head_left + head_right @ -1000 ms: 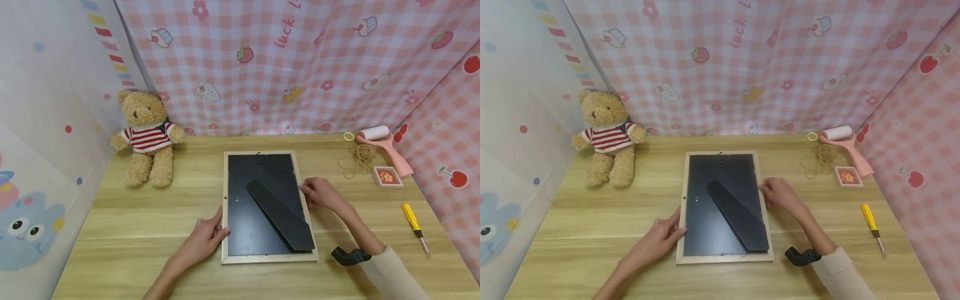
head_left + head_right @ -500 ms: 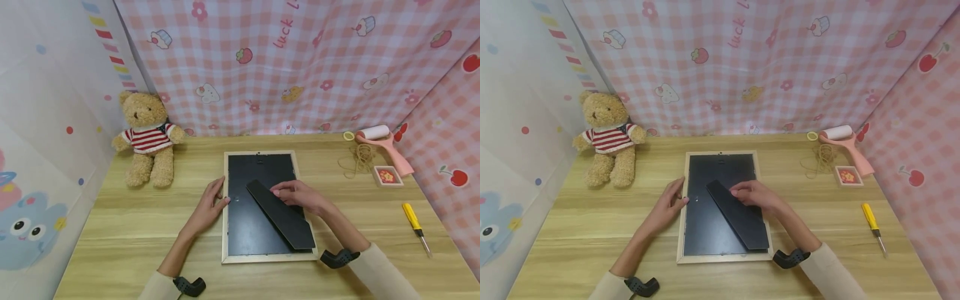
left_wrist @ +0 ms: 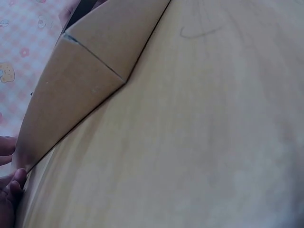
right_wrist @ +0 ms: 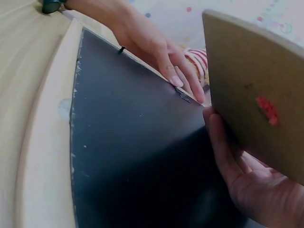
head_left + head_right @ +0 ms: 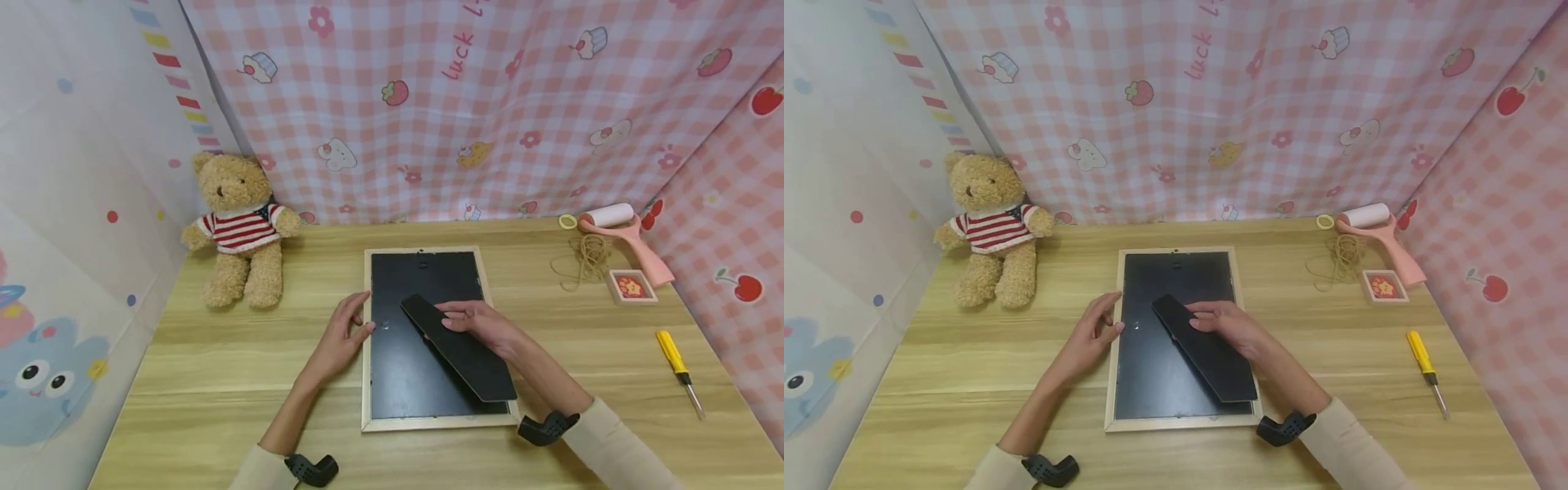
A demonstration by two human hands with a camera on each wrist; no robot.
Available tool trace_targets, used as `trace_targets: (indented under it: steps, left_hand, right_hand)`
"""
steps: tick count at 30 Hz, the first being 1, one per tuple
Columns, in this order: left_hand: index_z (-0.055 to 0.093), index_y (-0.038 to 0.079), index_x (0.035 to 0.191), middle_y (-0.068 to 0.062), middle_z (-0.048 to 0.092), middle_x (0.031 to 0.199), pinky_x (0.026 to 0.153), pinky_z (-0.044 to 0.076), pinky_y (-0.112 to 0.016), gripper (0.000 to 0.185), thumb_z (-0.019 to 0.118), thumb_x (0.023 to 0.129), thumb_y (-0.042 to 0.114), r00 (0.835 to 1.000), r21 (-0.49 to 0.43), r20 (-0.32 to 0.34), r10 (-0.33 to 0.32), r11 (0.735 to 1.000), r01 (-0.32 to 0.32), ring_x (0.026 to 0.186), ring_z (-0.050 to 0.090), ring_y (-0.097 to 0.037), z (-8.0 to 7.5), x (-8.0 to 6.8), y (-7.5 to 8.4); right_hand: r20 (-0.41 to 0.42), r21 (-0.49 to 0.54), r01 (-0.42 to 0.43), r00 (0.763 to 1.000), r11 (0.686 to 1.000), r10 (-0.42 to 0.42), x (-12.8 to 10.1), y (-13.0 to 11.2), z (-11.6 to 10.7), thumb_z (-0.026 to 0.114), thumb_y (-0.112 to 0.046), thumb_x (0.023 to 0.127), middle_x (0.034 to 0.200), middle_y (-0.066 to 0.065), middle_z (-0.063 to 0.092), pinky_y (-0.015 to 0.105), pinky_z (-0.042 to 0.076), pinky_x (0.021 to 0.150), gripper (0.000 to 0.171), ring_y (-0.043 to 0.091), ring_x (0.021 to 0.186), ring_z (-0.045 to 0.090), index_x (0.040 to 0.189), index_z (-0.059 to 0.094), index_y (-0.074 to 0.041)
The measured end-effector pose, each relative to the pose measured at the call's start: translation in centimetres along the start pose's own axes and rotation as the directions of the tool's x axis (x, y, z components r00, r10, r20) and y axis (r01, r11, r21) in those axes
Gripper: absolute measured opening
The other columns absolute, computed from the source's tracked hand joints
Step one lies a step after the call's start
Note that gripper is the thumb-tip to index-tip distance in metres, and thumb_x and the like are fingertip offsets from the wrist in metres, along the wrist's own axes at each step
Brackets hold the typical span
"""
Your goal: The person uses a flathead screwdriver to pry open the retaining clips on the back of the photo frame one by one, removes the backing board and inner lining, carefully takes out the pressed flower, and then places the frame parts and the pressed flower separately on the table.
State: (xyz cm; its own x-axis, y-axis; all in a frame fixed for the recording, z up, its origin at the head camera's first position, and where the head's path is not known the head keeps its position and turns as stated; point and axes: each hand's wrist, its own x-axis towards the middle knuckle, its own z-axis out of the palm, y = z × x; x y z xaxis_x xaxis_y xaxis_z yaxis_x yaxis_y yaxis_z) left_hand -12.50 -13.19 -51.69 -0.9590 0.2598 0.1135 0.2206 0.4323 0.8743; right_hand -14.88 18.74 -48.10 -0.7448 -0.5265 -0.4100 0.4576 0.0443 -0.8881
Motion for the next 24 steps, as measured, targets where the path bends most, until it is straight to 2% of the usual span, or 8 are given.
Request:
trace_targets:
  steps: [4, 8, 11, 14, 18, 22, 24]
  left_hand:
    - [0.051, 0.001, 0.161, -0.025, 0.049, 0.157, 0.088, 0.044, -0.031, 0.058, 0.070, 0.106, 0.004, 1.000, -0.025, 0.003, -0.027, 0.999, 0.027, 0.106, 0.054, -0.026, -0.08, 0.10, 0.06]
    - [0.055, 0.002, 0.154, -0.023, 0.052, 0.156, 0.081, 0.041, -0.025, 0.051, 0.071, 0.105, 0.003, 0.998, -0.068, 0.001, -0.067, 0.995, 0.067, 0.102, 0.052, -0.023, -0.11, 0.10, 0.13]
    - [0.058, 0.001, 0.148, -0.023, 0.049, 0.162, 0.081, 0.040, -0.025, 0.045, 0.071, 0.105, 0.004, 0.996, -0.106, 0.002, -0.089, 0.990, 0.088, 0.103, 0.051, -0.023, -0.09, 0.06, 0.15]
    - [0.059, 0.000, 0.143, -0.024, 0.047, 0.165, 0.085, 0.040, -0.026, 0.039, 0.070, 0.106, 0.006, 0.997, -0.119, 0.004, -0.082, 0.990, 0.082, 0.107, 0.052, -0.024, -0.06, -0.04, 0.07]
    - [0.059, 0.002, 0.139, -0.020, 0.043, 0.168, 0.101, 0.040, -0.031, 0.037, 0.070, 0.105, 0.012, 0.995, -0.147, 0.026, -0.096, 0.984, 0.099, 0.120, 0.049, -0.024, -0.02, -0.21, -0.27]
    - [0.059, 0.005, 0.137, -0.015, 0.035, 0.173, 0.117, 0.036, -0.043, 0.039, 0.073, 0.102, 0.011, 0.989, -0.204, 0.048, -0.138, 0.968, 0.145, 0.137, 0.044, -0.032, 0.14, -0.27, -0.29]
    - [0.058, 0.004, 0.138, -0.015, 0.030, 0.176, 0.122, 0.034, -0.050, 0.041, 0.074, 0.100, 0.008, 0.987, -0.225, 0.050, -0.155, 0.961, 0.163, 0.145, 0.041, -0.038, 0.22, -0.29, -0.20]
  right_hand:
    - [-0.023, -0.040, 0.000, 1.000, 0.999, -0.001, -0.06, 0.02, -0.19, 0.058, -0.006, 0.111, 0.147, 0.019, 0.070, 0.023, 0.064, 0.084, 0.060, 0.007, 0.101, 0.076, 0.165, 0.038, 0.011]
    - [-0.030, -0.061, 0.008, 1.000, 0.998, -0.010, -0.12, 0.20, -0.19, 0.057, -0.007, 0.111, 0.163, 0.031, 0.049, 0.022, 0.062, 0.083, 0.060, 0.005, 0.102, 0.074, 0.165, 0.038, 0.011]
    - [-0.023, -0.077, 0.026, 0.999, 0.997, -0.028, -0.23, 0.26, -0.12, 0.057, -0.007, 0.112, 0.169, 0.034, 0.037, 0.021, 0.062, 0.084, 0.060, 0.002, 0.106, 0.072, 0.165, 0.036, 0.012]
    - [-0.029, -0.091, 0.040, 0.999, 0.995, -0.043, -0.32, 0.22, 0.04, 0.058, -0.007, 0.111, 0.172, 0.032, 0.033, 0.020, 0.061, 0.087, 0.060, 0.001, 0.113, 0.069, 0.165, 0.037, 0.011]
    - [-0.025, -0.108, 0.061, 0.998, 0.992, -0.064, -0.48, 0.07, 0.22, 0.059, -0.007, 0.111, 0.170, 0.033, 0.035, 0.020, 0.061, 0.087, 0.060, 0.001, 0.118, 0.068, 0.165, 0.037, 0.011]
    - [-0.030, -0.173, 0.077, 0.996, 0.982, -0.083, -0.67, -0.17, 0.26, 0.060, -0.011, 0.112, 0.168, 0.032, 0.040, 0.020, 0.061, 0.089, 0.060, 0.015, 0.137, 0.064, 0.164, 0.040, 0.010]
    - [-0.043, -0.240, 0.087, 0.994, 0.967, -0.101, -0.89, -0.37, 0.29, 0.062, -0.014, 0.111, 0.165, 0.031, 0.047, 0.020, 0.060, 0.091, 0.058, 0.022, 0.139, 0.063, 0.163, 0.045, 0.007]
